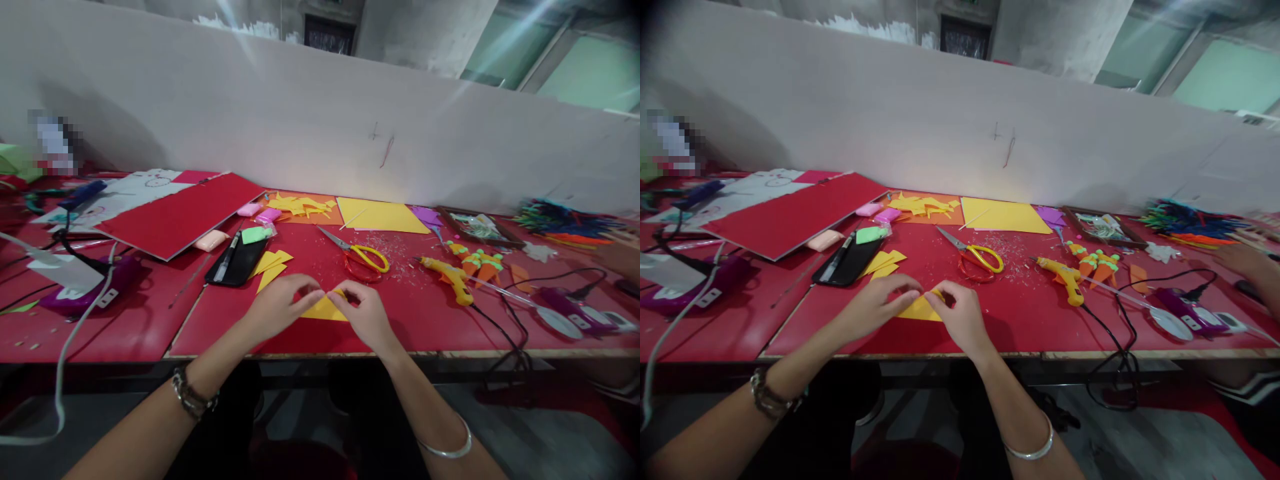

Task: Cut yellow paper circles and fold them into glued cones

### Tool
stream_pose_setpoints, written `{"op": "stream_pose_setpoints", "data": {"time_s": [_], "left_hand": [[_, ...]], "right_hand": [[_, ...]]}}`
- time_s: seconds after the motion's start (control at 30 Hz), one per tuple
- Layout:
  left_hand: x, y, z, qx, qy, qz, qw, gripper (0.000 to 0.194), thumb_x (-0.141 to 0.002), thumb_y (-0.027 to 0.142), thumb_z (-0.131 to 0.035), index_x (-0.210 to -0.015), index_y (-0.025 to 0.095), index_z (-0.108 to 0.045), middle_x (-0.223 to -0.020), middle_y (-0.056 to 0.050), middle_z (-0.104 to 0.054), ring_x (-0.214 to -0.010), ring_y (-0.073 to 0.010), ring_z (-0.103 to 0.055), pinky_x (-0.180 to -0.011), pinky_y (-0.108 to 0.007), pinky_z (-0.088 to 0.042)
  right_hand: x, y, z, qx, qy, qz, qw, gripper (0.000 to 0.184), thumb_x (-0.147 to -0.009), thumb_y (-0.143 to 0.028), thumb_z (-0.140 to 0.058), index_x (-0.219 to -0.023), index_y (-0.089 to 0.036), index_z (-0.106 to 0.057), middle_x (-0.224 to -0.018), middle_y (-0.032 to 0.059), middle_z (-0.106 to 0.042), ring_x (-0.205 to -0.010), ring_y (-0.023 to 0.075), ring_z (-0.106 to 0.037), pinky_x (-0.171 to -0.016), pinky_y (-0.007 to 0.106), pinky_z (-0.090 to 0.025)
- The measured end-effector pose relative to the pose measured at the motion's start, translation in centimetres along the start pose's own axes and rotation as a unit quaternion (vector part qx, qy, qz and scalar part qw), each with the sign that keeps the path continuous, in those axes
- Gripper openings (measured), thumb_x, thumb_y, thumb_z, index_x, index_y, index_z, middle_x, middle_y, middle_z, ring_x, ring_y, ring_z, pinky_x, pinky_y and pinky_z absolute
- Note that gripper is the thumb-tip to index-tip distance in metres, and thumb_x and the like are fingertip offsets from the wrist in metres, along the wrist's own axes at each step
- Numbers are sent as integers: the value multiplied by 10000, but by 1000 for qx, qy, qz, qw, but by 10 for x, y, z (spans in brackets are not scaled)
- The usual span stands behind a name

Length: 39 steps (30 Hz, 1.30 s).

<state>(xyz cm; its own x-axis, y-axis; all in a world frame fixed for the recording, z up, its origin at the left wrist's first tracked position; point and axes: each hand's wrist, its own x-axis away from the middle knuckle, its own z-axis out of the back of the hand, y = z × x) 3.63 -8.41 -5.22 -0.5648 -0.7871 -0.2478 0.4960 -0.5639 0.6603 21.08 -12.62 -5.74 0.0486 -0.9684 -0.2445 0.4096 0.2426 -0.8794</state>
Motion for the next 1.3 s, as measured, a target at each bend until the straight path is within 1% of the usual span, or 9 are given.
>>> {"op": "stream_pose_setpoints", "data": {"time_s": [0.1, 0.2, 0.5, 0.73, 0.87, 0.97, 1.07, 1.17, 1.3], "left_hand": [[4, 9, -8, -76, -30, 33, 996, 410, -835, 481, -417, -590, 164, -505, -502, 38, -409, -489, -94, -355, -487, -232, -220], [4, 10, -11, -68, -23, 33, 997, 426, -854, 450, -394, -539, 163, -397, -495, 49, -307, -479, -83, -291, -475, -239, -170], [2, 8, 1, -51, -37, 2, 998, 450, -871, 436, -381, -522, 156, -428, -456, 32, -412, -450, -77, -371, -477, -220, -227], [3, 3, 14, 98, -98, 50, 989, 480, -846, 457, -404, -472, 158, -439, -329, 46, -416, -312, -63, -403, -418, -181, -304], [3, -7, 23, 162, 8, 85, 983, 483, -857, 450, -357, -469, 170, -428, -334, 27, -433, -313, -75, -409, -391, -192, -303], [2, -7, 21, 113, 114, 50, 986, 439, -890, 396, -293, -601, 159, -523, -497, -7, -539, -484, -106, -499, -524, -215, -385], [0, 0, 9, 52, 15, -28, 998, 309, -868, 383, -374, -839, 153, -577, -749, -31, -609, -694, -141, -534, -645, -238, -395], [-2, 6, -6, 32, -87, -17, 996, 303, -833, 420, -453, -729, 146, -530, -622, 18, -520, -560, -103, -444, -512, -212, -308], [-9, 0, -12, 74, -69, 15, 995, 367, -879, 417, -350, -624, 161, -414, -555, 53, -377, -515, -81, -351, -485, -211, -262]], "right_hand": [[0, -1, -4, -6, -1, 7, 1000, 232, -807, -348, -488, -664, -176, -546, -610, -14, -496, -578, 112, -429, -554, 227, -335], [1, -2, -6, -24, 15, -1, 1000, 245, -825, -355, -455, -674, -183, -539, -610, -14, -484, -575, 114, -427, -535, 221, -326], [1, -5, 0, 8, 72, -4, 997, 265, -853, -375, -424, -686, -185, -504, -569, -39, -385, -515, 91, -347, -481, 212, -277], [-1, -2, 10, -12, 96, -26, 995, 266, -836, -402, -436, -699, -190, -522, -549, -38, -374, -494, 97, -350, -435, 204, -277], [-3, 1, 21, -31, 158, -52, 986, 271, -831, -419, -441, -694, -197, -512, -548, -44, -352, -469, 93, -331, -411, 204, -270], [-1, 1, 20, -8, 126, -33, 992, 275, -835, -412, -445, -679, -195, -511, -536, -45, -350, -465, 94, -331, -426, 214, -257], [0, -1, 10, 30, 60, 26, 997, 267, -840, -378, -451, -679, -186, -542, -536, -36, -400, -490, 98, -362, -463, 225, -259], [-3, -3, 4, 51, 40, 59, 996, 267, -850, -356, -438, -696, -182, -570, -551, -25, -460, -505, 105, -407, -494, 228, -297], [-4, -26, 15, 21, 117, 97, 988, 172, -837, -315, -471, -893, -205, -591, -836, 41, -601, -778, 163, -550, -710, 270, -421]]}}
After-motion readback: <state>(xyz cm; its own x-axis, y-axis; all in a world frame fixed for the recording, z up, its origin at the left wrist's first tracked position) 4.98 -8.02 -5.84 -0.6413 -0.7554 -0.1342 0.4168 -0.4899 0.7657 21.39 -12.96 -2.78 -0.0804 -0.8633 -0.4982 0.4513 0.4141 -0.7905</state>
